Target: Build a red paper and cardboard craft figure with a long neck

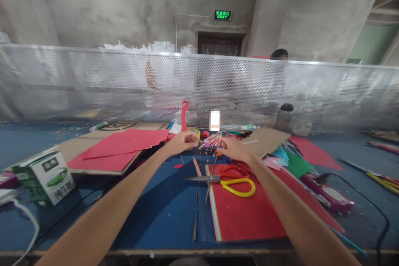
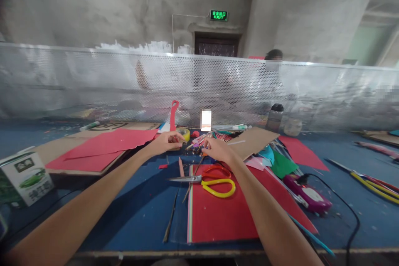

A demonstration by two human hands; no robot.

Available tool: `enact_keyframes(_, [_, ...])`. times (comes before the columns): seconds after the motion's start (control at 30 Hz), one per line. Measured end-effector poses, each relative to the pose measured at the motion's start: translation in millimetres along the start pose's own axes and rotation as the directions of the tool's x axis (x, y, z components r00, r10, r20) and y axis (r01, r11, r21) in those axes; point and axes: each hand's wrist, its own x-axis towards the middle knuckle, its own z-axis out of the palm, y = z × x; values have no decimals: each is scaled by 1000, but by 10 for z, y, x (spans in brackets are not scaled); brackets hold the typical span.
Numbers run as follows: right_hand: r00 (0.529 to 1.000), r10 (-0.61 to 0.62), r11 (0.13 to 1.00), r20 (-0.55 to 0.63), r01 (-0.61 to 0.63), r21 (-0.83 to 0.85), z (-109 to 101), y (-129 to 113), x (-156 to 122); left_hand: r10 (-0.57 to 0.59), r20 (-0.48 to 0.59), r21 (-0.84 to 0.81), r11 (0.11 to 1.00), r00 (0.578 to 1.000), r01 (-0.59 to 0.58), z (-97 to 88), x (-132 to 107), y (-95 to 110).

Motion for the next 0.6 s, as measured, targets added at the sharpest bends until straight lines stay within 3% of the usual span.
enact_keyframes(0.2, [990,-128,978,-66,138,160,-15,-256,-46,39,-16,2,999,999,-39,55,7,87])
enact_keyframes(0.4, [974,-161,947,-159,198,252,-56,-457,-79,95,-31,4,995,995,-95,157,32,184])
enact_keyframes(0.6, [963,-155,933,-220,216,287,-83,-507,-78,104,-52,-67,992,993,-108,243,57,175])
